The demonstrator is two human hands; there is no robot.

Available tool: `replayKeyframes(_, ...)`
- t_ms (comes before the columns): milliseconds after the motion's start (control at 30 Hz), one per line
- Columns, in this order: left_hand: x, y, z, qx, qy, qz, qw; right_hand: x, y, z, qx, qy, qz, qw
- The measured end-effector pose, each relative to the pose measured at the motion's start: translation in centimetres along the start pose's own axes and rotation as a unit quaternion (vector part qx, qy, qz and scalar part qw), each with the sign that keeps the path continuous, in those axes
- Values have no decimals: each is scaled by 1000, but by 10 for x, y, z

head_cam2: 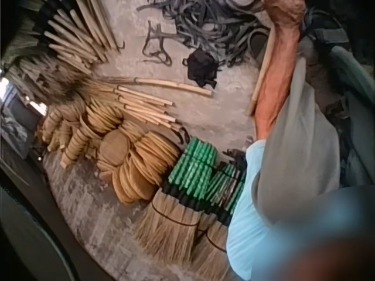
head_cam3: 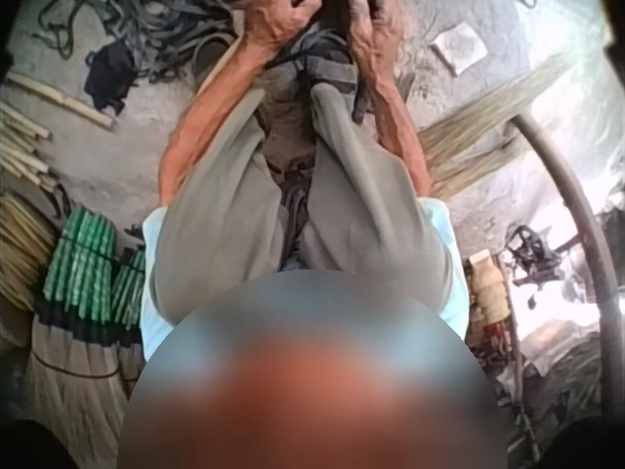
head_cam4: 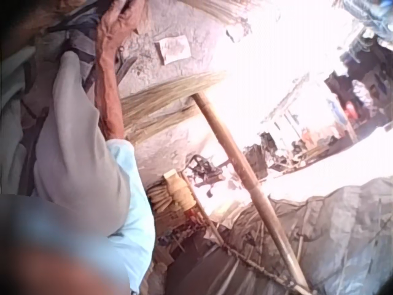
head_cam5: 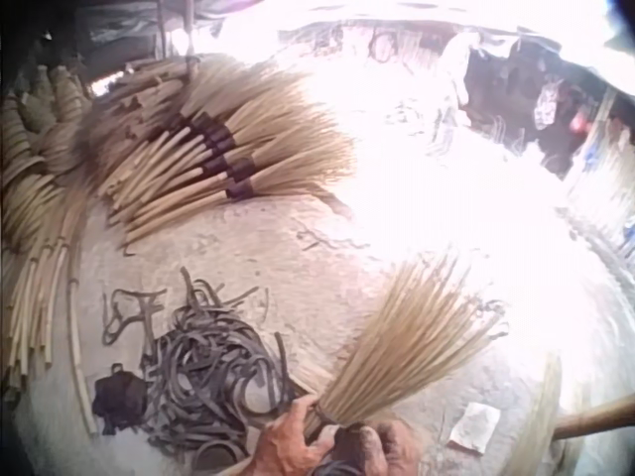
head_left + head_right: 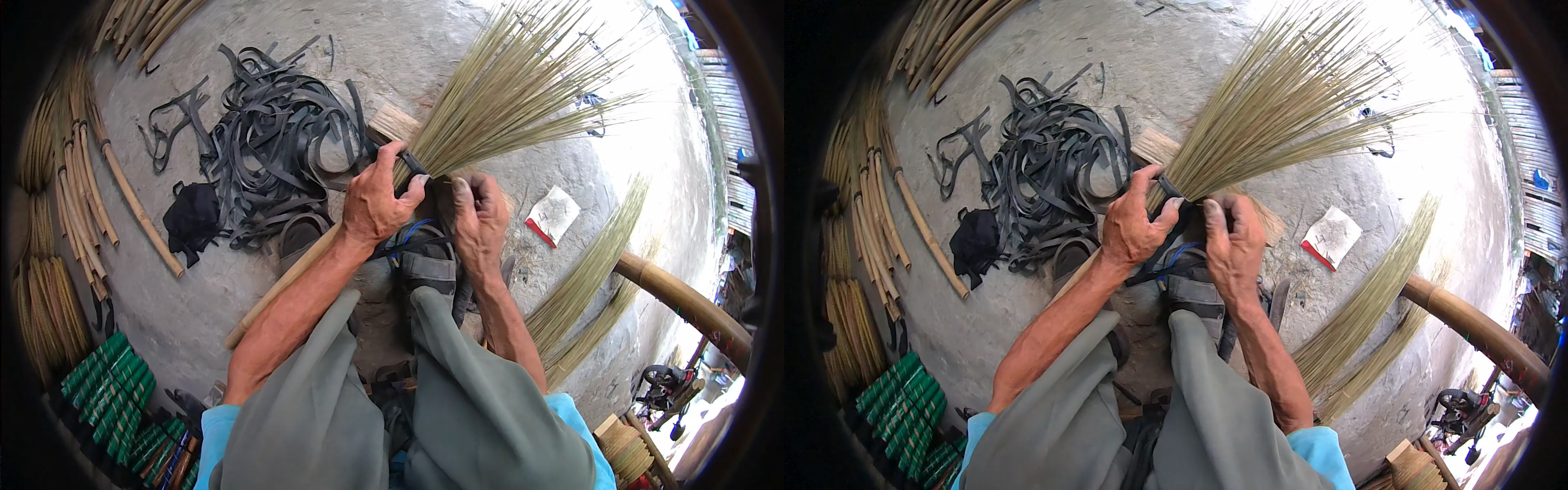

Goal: The person sits on the floor and assembles a broom by wrapping black rubber strips around the base of a bundle of straw. They use a hammer to tighten the bindings and continue wrapping until the base is fully secured.

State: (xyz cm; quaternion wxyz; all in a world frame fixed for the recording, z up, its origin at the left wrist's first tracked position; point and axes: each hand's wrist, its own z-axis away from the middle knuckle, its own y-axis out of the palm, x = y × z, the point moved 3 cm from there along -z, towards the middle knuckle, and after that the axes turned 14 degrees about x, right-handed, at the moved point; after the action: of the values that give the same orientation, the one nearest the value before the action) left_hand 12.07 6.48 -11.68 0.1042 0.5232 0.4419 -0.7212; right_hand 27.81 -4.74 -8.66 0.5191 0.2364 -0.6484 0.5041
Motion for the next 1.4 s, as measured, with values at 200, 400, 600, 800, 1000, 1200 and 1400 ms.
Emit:
replayKeyframes(200,0,-1,0,-11,4,-2,1000,5,23,-15,32,-19,-32,999)
replayKeyframes(400,2,-1,0,-15,5,-2,1000,-1,32,-17,25,-22,-29,999)
replayKeyframes(600,3,-2,-1,-17,11,-3,1000,-1,34,-18,22,-43,14,999)
replayKeyframes(800,2,-2,-1,-12,0,22,1000,4,39,-17,-12,-68,83,994)
replayKeyframes(1000,-6,-1,2,-94,93,-50,990,12,40,-18,-27,-138,190,972)
replayKeyframes(1200,-4,-2,4,-75,102,-15,992,21,33,-18,30,-177,253,951)
replayKeyframes(1400,0,-3,3,-70,99,30,992,41,27,-22,96,-173,278,940)
